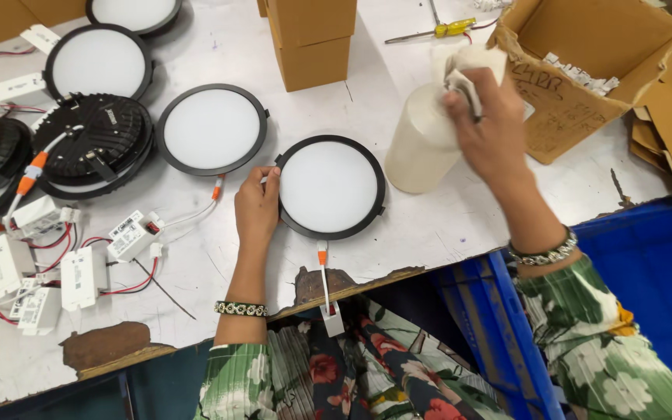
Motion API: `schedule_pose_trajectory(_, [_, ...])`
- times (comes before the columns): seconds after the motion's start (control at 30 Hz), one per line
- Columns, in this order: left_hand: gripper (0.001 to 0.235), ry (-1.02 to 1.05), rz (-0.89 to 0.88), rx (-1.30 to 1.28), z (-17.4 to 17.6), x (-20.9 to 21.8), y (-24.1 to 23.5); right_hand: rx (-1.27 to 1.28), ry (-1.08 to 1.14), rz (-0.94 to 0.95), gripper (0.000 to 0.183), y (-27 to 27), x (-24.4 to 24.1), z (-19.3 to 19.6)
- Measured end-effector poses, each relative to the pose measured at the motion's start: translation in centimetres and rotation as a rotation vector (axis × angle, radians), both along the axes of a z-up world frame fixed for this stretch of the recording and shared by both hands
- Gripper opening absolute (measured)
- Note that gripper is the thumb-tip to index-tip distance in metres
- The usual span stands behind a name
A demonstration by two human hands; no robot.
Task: The person cleans circular LED light fixtures by wiping the white lens and black housing with a cloth and a cleaning solution from a bottle, then attaches small white connectors to the wiring.
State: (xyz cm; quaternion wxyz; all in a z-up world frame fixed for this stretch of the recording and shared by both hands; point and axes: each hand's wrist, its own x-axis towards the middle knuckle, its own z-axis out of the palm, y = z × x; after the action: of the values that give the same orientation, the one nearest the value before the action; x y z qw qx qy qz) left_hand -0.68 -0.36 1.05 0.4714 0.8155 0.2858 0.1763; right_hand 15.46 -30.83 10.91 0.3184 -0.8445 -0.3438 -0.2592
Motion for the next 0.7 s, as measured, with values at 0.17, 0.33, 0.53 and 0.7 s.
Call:
schedule_pose_trajectory(0.17, [0.033, -0.010, -0.005, -0.022, 0.5, -0.1, 0.1, 0.083, 0.092, 0.182, 0.088, 1.6, -1.1, -0.4])
schedule_pose_trajectory(0.33, [0.033, 0.032, -0.008, -0.060, 0.7, -0.2, -0.1, 0.040, 0.143, 0.200, 0.091, 1.2, -1.9, 0.4])
schedule_pose_trajectory(0.53, [0.034, -0.009, 0.021, -0.039, -0.7, 0.0, 0.8, 0.017, -0.188, 0.338, 0.076, -0.6, -6.7, -1.5])
schedule_pose_trajectory(0.7, [0.036, -0.034, 0.011, -0.019, -1.0, 0.1, 0.5, -0.056, -0.267, 0.141, 0.078, -2.7, -5.0, -1.9])
